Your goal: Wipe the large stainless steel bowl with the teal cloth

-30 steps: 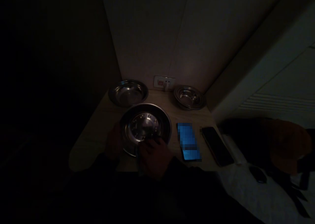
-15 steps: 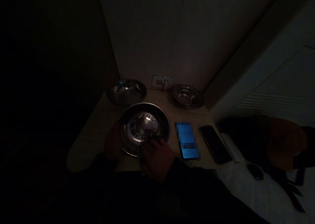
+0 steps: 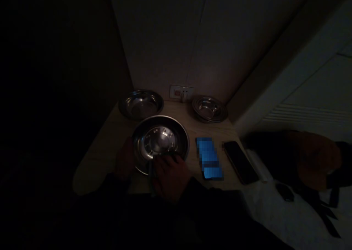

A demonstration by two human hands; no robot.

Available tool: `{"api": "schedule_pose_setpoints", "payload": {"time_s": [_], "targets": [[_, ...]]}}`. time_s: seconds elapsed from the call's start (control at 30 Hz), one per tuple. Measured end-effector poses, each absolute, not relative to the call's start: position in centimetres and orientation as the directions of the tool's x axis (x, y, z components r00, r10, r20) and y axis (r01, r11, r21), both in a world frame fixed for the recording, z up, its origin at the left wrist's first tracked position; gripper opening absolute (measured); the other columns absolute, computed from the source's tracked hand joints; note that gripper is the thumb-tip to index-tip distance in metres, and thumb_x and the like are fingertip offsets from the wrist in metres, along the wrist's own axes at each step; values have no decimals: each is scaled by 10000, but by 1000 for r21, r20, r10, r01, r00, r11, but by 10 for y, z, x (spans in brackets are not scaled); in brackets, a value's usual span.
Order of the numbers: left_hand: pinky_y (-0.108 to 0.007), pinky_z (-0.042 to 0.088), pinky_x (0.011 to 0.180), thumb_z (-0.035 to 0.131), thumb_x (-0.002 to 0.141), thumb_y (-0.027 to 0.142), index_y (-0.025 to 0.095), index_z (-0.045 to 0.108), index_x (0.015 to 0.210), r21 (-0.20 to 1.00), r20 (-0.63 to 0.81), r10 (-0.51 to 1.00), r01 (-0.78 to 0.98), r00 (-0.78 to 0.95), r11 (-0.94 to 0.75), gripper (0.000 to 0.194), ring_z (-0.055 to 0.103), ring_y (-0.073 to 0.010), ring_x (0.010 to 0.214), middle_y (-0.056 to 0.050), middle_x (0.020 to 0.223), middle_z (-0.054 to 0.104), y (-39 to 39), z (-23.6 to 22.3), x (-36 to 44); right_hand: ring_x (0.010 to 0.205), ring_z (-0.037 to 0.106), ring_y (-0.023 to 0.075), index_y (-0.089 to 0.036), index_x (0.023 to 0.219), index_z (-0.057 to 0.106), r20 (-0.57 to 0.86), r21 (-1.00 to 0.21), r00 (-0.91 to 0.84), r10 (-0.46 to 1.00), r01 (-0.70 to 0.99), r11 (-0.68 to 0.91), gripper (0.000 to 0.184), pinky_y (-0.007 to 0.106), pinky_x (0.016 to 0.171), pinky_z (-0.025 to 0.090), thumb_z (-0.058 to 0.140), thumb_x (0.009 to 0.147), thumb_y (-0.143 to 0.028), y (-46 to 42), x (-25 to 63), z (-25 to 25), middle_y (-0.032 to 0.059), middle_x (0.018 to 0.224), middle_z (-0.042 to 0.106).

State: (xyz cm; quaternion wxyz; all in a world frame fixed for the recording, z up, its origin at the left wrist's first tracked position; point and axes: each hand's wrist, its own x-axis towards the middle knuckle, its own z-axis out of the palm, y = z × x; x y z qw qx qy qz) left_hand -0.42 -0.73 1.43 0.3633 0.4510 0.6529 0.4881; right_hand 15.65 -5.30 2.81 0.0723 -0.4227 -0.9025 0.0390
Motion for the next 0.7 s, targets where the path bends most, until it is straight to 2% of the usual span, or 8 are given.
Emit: {"api": "schedule_pose_setpoints", "payload": {"time_s": [0.27, 0.5, 0.7], "targets": [[-312, 497, 710, 286, 897, 418, 202, 615, 763, 962, 22, 956, 265, -294, 60, 415, 634, -197, 728, -67, 760, 691, -5, 6, -8, 1229, 412, 283, -115, 1327, 439, 151, -153, -588, 794, 780, 607, 493, 486, 965, 331, 438, 893, -348, -48, 132, 27, 102, 1381, 469], [-299, 507, 686, 285, 902, 405, 205, 617, 782, 973, 38, 956, 230, -290, 31, 406, 638, -194, 741, -59, 776, 696, -5, 7, -6, 1165, 477, 281, -135, 1271, 508, 125, -115, -610, 783, 775, 622, 438, 489, 936, 354, 466, 881, -331, -48, 153, 29, 109, 1319, 536], [-313, 504, 723, 300, 895, 387, 204, 614, 784, 961, 40, 949, 271, -314, 49, 380, 641, -202, 767, -63, 794, 694, -3, 7, -7, 1223, 416, 289, -107, 1306, 464, 160, -126, -575, 803, 794, 594, 483, 478, 944, 350, 433, 896, -359, -41, 144, 27, 115, 1366, 485]]}}
